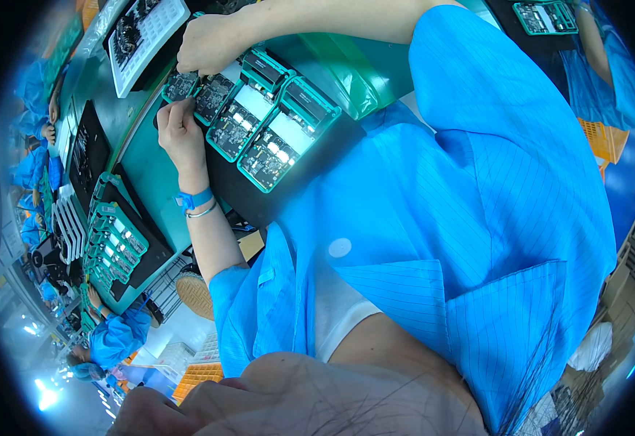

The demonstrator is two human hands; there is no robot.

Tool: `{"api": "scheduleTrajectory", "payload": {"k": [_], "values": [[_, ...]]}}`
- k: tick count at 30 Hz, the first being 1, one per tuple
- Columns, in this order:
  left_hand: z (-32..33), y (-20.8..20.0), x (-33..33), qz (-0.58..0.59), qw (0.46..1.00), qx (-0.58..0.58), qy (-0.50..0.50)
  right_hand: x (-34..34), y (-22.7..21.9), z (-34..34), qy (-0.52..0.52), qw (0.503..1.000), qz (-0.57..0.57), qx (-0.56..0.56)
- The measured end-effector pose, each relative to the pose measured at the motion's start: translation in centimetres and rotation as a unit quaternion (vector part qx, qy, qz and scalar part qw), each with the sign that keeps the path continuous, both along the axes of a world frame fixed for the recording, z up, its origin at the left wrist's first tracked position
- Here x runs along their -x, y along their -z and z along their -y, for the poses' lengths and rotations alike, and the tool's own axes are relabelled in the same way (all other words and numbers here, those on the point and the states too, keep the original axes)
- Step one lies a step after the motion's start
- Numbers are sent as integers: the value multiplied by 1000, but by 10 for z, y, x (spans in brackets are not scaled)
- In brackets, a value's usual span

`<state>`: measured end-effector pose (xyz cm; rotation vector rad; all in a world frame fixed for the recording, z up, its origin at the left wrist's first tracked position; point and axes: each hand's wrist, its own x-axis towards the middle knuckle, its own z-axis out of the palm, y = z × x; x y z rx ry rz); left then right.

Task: Assembling circuit boards by placing small components into plastic trays on a production line.

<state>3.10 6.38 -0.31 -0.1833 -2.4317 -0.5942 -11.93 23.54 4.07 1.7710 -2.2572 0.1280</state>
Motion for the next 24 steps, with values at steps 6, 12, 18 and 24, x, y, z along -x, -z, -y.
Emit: {"api": "scheduleTrajectory", "payload": {"k": [6,12,18,24], "values": [[-1,-2,1,3,1000,-1,10,0,-2,-1,2,1000,11,-9],[1,-5,1,8,999,5,34,3,0,0,6,999,28,-19],[4,-4,5,2,998,33,56,4,0,-1,-2,999,41,-20],[15,-8,10,37,993,31,104,2,0,1,6,999,23,-26]]}}
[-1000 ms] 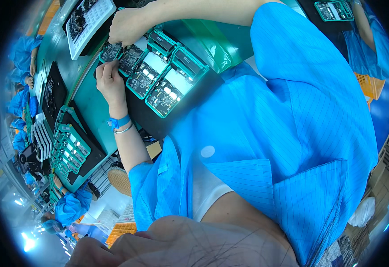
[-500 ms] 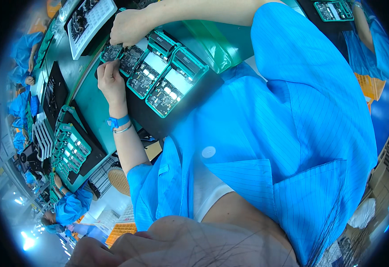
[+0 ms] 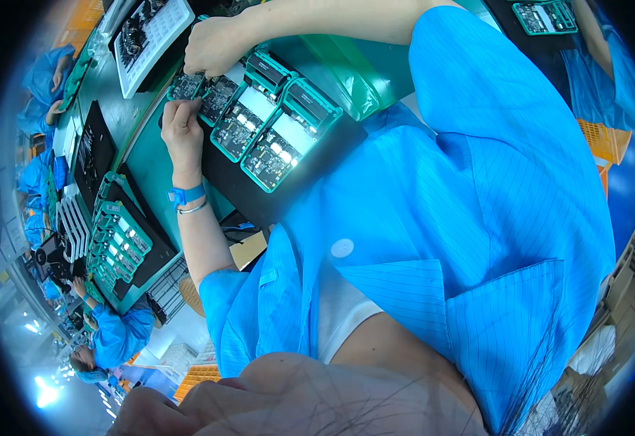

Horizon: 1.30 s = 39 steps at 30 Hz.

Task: Assembling circuit boards by placing small components into plastic trays on a production line.

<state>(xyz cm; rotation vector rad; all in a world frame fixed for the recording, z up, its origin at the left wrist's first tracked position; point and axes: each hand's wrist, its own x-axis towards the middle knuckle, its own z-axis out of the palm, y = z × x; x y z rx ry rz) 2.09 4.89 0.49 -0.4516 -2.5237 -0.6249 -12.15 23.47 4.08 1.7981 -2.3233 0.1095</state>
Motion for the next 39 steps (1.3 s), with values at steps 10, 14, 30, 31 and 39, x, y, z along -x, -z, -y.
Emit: {"api": "scheduleTrajectory", "payload": {"k": [10,14,30,31,39], "values": [[20,-10,26,-47,986,-63,-148,25,-16,7,7,995,69,78],[31,1,42,-60,984,-59,-159,38,-12,31,47,997,34,47],[31,12,42,-72,988,-27,-137,39,5,56,32,998,-24,55],[31,12,41,-71,988,-22,-138,39,5,56,32,998,-25,48],[30,11,42,-72,988,-7,-137,43,13,56,16,998,-31,60]]}}
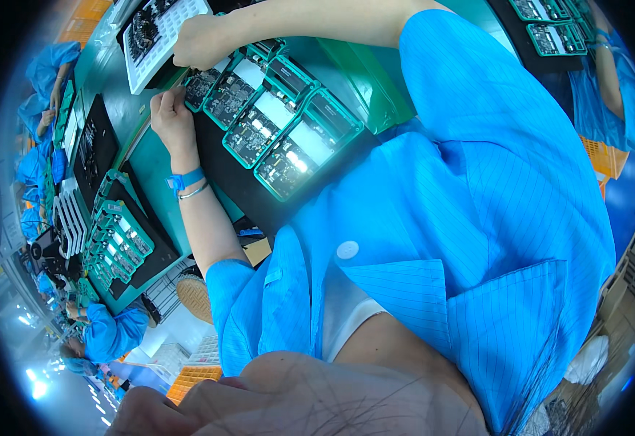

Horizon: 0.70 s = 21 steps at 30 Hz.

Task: Assembling circuit boards by placing small components into plastic trays on a production line.

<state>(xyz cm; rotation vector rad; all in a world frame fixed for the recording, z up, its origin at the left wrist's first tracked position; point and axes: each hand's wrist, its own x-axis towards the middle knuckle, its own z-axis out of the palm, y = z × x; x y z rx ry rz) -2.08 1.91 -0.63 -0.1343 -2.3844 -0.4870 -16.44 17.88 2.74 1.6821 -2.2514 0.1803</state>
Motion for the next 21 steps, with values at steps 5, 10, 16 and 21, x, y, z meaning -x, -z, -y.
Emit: {"api": "scheduleTrajectory", "payload": {"k": [5,10,16,21], "values": [[2,2,-1,-2,1000,12,-6,1,4,0,-7,999,-8,31],[-2,-1,0,-5,1000,12,-5,1,3,-2,-5,1000,10,22],[-1,1,-1,-5,1000,12,-13,-3,0,-3,-7,1000,12,4],[0,1,-1,-8,1000,2,-16,-4,-3,-2,-10,1000,-5,-8]]}}
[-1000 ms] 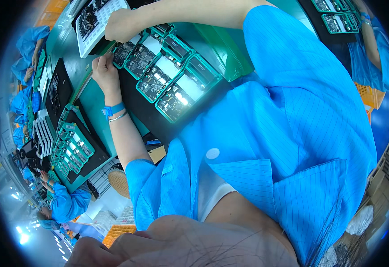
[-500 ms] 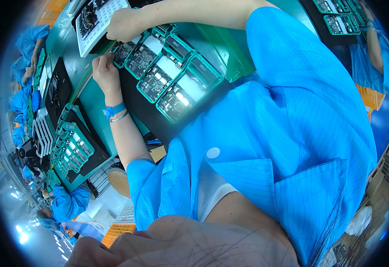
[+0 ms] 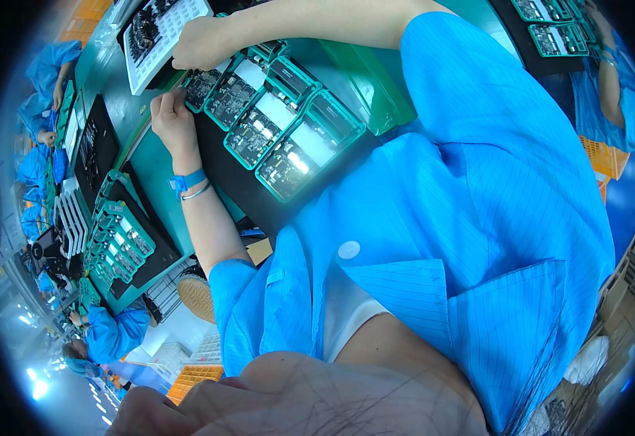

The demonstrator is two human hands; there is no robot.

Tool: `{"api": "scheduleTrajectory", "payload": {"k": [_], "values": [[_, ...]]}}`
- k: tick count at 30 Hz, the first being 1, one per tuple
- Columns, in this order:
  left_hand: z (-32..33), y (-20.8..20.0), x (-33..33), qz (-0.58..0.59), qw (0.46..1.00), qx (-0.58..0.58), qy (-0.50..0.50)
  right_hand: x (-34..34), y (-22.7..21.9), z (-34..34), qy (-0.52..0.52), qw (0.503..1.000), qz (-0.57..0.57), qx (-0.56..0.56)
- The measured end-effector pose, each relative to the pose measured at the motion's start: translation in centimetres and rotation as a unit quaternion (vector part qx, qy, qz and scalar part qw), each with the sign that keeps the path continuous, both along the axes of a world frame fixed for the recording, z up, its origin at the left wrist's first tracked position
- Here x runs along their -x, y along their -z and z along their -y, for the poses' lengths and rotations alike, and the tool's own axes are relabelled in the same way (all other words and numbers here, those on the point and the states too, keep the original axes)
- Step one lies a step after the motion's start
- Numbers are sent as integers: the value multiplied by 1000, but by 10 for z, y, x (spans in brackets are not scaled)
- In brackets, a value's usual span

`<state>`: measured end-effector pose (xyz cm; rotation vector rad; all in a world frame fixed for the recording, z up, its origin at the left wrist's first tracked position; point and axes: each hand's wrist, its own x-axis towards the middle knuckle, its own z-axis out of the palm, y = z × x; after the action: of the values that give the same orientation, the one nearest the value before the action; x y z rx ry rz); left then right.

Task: Assembling circuit boards by placing small components into plastic trays on a production line.

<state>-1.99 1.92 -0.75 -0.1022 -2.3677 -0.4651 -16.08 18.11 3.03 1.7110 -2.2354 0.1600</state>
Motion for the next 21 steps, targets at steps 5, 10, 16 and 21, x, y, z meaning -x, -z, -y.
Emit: {"api": "scheduleTrajectory", "payload": {"k": [5,10,16,21], "values": [[2,0,1,4,1000,-2,8,3,3,0,-15,1000,-6,14],[2,-1,2,6,1000,-6,24,5,6,0,-20,999,-25,25],[3,-2,4,13,999,-10,33,6,4,-1,-15,1000,20,19],[6,-2,5,14,999,-12,50,2,1,-2,-9,1000,25,10]]}}
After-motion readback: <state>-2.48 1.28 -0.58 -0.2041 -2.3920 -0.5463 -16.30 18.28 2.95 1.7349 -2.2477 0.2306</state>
